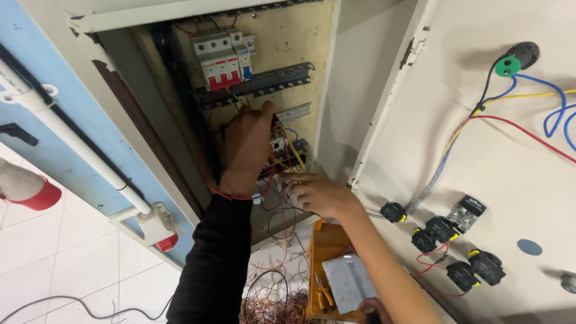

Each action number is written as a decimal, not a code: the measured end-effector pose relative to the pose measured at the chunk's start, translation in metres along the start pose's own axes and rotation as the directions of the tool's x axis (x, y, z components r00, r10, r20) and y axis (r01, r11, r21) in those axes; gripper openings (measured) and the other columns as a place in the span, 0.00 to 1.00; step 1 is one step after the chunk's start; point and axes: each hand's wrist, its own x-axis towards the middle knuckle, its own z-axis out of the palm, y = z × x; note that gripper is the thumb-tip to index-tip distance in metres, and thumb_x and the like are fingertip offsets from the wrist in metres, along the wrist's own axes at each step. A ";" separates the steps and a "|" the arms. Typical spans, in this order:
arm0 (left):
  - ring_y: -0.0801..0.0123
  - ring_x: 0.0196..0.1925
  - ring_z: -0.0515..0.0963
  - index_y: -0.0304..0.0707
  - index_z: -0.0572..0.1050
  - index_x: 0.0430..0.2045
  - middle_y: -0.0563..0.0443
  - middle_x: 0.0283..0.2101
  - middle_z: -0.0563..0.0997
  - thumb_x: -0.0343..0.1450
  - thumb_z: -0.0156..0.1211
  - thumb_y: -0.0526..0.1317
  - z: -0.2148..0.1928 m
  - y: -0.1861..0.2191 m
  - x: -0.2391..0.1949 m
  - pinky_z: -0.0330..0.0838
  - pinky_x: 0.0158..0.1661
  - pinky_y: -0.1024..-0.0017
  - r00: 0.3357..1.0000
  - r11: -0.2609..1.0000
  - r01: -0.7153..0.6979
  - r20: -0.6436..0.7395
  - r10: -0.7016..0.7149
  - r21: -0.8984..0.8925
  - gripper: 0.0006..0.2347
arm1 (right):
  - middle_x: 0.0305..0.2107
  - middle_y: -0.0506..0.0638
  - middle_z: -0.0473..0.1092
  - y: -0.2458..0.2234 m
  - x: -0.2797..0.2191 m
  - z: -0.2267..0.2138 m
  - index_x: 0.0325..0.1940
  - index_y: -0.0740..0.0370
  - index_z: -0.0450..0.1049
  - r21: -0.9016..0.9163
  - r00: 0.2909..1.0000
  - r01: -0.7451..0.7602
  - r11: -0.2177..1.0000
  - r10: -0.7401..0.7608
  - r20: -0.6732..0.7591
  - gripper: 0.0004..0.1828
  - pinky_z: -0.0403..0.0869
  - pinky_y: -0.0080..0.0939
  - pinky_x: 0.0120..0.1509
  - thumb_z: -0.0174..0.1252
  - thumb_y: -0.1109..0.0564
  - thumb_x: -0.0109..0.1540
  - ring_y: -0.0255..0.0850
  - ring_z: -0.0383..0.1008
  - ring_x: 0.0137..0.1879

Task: The person works inside an open electrical panel, using a screwdriver to connect and tighten wires to terminal blocks and circuit breakers. They handle multiple colored wires, strip ends, and secure connections within the panel.

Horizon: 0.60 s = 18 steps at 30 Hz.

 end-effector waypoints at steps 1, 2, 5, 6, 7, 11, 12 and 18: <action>0.53 0.35 0.84 0.25 0.65 0.64 0.27 0.40 0.80 0.74 0.52 0.25 -0.006 0.003 -0.002 0.81 0.31 0.57 1.000 1.000 0.011 -0.003 -0.011 0.014 0.20 | 0.56 0.47 0.73 0.006 -0.005 0.001 0.45 0.58 0.81 0.095 0.998 0.025 0.995 -0.020 -0.054 0.11 0.51 0.47 0.82 0.64 0.65 0.58 0.48 0.50 0.76; 0.53 0.35 0.84 0.25 0.65 0.64 0.27 0.40 0.80 0.74 0.52 0.25 -0.012 0.004 -0.004 0.81 0.31 0.57 1.000 1.000 0.011 -0.001 -0.011 0.012 0.20 | 0.56 0.47 0.73 0.009 -0.011 0.002 0.45 0.58 0.81 0.097 0.998 0.024 0.995 -0.019 -0.053 0.11 0.51 0.47 0.82 0.64 0.65 0.58 0.48 0.50 0.76; 0.48 0.38 0.83 0.22 0.66 0.61 0.24 0.41 0.80 0.77 0.50 0.30 -0.008 -0.001 -0.007 0.79 0.36 0.51 0.996 0.983 0.092 0.013 -0.091 -0.156 0.17 | 0.58 0.49 0.73 0.016 -0.032 0.006 0.42 0.60 0.82 0.287 0.986 0.085 0.954 -0.039 -0.164 0.09 0.47 0.50 0.84 0.65 0.64 0.59 0.51 0.46 0.79; 0.42 0.31 0.76 0.29 0.66 0.49 0.27 0.36 0.76 0.73 0.53 0.26 0.006 -0.010 -0.005 0.67 0.29 0.48 0.994 0.998 0.028 -0.101 -0.034 -0.065 0.11 | 0.59 0.50 0.73 0.018 -0.039 0.008 0.41 0.60 0.83 0.373 0.974 0.123 0.919 -0.040 -0.222 0.07 0.45 0.52 0.85 0.66 0.64 0.59 0.52 0.44 0.80; 0.35 0.23 0.69 0.36 0.66 0.38 0.31 0.30 0.72 0.70 0.56 0.23 0.019 -0.019 -0.003 0.55 0.21 0.45 0.978 0.999 -0.028 -0.208 0.034 0.034 0.10 | 0.60 0.51 0.73 0.019 -0.045 0.009 0.40 0.61 0.84 0.454 0.959 0.165 0.876 -0.035 -0.280 0.06 0.44 0.54 0.85 0.67 0.64 0.59 0.53 0.41 0.81; 0.39 0.25 0.66 0.37 0.67 0.41 0.32 0.34 0.71 0.74 0.56 0.26 0.006 -0.010 -0.003 0.49 0.24 0.46 0.983 0.999 -0.025 -0.181 0.029 0.020 0.08 | 0.49 0.48 0.79 0.017 -0.060 -0.129 0.30 0.53 0.84 0.578 0.982 0.187 0.794 -0.145 -0.118 0.11 0.52 0.74 0.79 0.76 0.58 0.44 0.53 0.64 0.73; 0.43 0.31 0.73 0.32 0.70 0.40 0.30 0.36 0.75 0.76 0.50 0.30 -0.016 0.004 -0.005 0.61 0.31 0.52 0.990 0.979 0.105 -0.071 -0.119 -0.176 0.03 | 0.47 0.47 0.79 0.012 -0.066 -0.145 0.31 0.54 0.84 0.502 0.986 0.162 0.850 -0.155 -0.057 0.10 0.51 0.72 0.80 0.73 0.59 0.46 0.53 0.64 0.72; 0.49 0.25 0.60 0.40 0.66 0.35 0.38 0.33 0.69 0.76 0.54 0.28 0.031 -0.024 -0.004 0.49 0.29 0.44 0.982 0.999 -0.046 -0.182 0.049 0.019 0.06 | 0.46 0.49 0.76 -0.008 -0.084 -0.253 0.45 0.58 0.83 0.092 0.837 0.135 0.987 -0.163 0.523 0.13 0.35 0.71 0.84 0.61 0.56 0.58 0.62 0.52 0.75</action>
